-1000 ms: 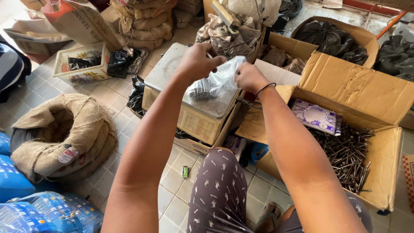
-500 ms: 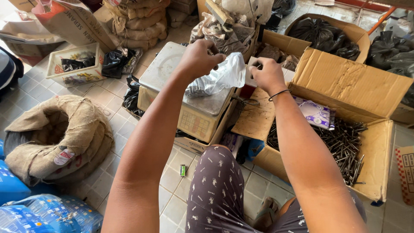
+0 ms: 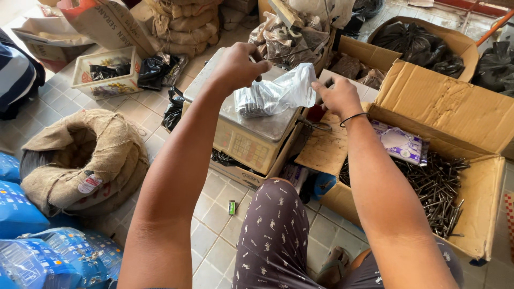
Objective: The person sorts various nails and fasteners by hand into plastic bags, placing some bags into a cardboard box.
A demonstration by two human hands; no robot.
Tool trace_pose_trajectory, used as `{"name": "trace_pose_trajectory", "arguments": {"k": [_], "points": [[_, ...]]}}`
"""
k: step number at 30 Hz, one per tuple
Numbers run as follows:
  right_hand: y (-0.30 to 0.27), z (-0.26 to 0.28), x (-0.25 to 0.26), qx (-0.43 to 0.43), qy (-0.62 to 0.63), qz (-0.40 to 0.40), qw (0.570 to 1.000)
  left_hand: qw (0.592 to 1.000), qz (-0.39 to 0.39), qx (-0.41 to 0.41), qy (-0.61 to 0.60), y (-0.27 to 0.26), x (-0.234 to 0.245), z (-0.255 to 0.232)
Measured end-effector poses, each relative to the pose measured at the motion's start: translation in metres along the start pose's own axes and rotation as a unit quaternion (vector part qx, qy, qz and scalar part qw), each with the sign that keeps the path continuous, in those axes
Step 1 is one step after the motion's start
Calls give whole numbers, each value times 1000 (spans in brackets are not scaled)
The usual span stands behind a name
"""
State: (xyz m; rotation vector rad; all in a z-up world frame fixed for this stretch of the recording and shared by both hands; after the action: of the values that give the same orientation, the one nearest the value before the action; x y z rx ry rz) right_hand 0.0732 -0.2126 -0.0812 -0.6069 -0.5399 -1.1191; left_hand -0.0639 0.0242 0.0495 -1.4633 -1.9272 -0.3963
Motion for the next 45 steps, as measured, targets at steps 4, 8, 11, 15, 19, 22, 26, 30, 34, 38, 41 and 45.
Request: {"name": "trace_pose_trajectory", "arguments": {"k": [4,8,11,15,19,22,26,30,34,38,41,45], "points": [[-8,8,-3,-24,11,12,1000,1000,7,13,24,0,-4,-3],[-13,12,-4,-56,60,14,997,999,14,2,38,16,-18,-3],[-9,8,-6,-64,85,13,994,998,4,-22,56,30,-31,-5],[-7,8,-9,-69,93,23,993,993,-20,-40,111,45,-44,-8],[-10,9,-12,-84,122,33,988,986,-20,-34,162,51,-49,-11],[-12,11,-16,-94,127,41,987,985,-13,-49,164,53,-46,-9],[-12,11,-23,-112,193,64,973,982,-23,-45,183,59,-38,1],[-13,13,-28,-113,252,94,957,984,-21,-15,176,51,-25,3],[-2,7,-38,-108,263,99,954,988,-9,-3,154,38,-28,-15],[4,3,-47,-53,316,100,942,980,-19,7,197,48,-63,-27],[3,7,-42,-25,313,88,945,976,-20,13,214,64,-86,-28],[4,10,-34,19,276,68,959,979,-23,34,198,76,-91,-23]]}}
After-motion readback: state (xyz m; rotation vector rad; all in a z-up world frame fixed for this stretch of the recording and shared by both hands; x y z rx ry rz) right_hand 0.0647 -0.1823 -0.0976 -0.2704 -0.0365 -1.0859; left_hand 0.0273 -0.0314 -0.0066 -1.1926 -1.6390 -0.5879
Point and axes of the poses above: each hand's wrist, its own y-axis towards the middle knuckle, its own x-axis out of the back of the hand, z = x × y, the point moved 2 cm from there along y, towards the middle knuckle, and after that the axes turned 1 degree about z, right-handed, at the moved point
